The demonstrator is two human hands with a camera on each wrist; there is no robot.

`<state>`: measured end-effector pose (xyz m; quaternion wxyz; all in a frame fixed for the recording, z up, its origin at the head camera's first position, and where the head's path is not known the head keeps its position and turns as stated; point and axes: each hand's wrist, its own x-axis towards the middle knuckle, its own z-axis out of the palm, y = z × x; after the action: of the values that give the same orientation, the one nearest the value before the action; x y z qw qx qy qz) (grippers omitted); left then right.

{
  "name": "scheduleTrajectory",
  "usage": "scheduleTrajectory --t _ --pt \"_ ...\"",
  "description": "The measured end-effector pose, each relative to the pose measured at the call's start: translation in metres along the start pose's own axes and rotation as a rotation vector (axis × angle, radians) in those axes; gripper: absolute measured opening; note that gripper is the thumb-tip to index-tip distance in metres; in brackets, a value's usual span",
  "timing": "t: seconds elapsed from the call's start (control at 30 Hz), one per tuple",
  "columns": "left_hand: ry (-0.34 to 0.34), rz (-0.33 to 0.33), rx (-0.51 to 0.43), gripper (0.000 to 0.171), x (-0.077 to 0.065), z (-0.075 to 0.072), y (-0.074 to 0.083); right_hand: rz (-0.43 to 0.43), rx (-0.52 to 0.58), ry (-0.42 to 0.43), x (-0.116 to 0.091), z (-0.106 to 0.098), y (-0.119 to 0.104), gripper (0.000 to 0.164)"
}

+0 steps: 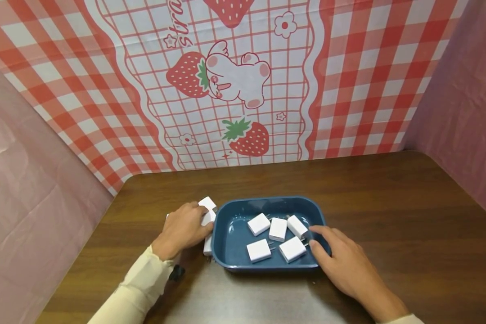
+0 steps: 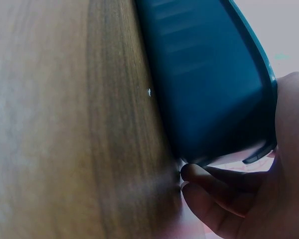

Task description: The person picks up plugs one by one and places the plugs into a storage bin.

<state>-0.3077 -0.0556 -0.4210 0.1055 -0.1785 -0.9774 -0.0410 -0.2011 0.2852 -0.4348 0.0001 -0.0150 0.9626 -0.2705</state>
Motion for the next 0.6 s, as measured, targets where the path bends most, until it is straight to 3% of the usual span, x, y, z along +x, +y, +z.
scheduleTrajectory --t 0.23,0.47,0.6 --pt "0.09 -0.019 -0.005 0.032 -0.0031 0.0007 -0.0045 -0.003 0.002 -0.003 -0.0002 0.0002 0.0004 0.055" --pt "0.128 -0.034 -0.02 0.035 -0.0033 -0.0018 -0.0053 0.003 0.015 -0.012 0.0005 0.0002 0.0008 0.055" --pt "0.201 -0.025 -0.037 0.036 -0.003 -0.0039 -0.0062 0.006 0.017 -0.02 0.001 0.0003 0.0007 0.056"
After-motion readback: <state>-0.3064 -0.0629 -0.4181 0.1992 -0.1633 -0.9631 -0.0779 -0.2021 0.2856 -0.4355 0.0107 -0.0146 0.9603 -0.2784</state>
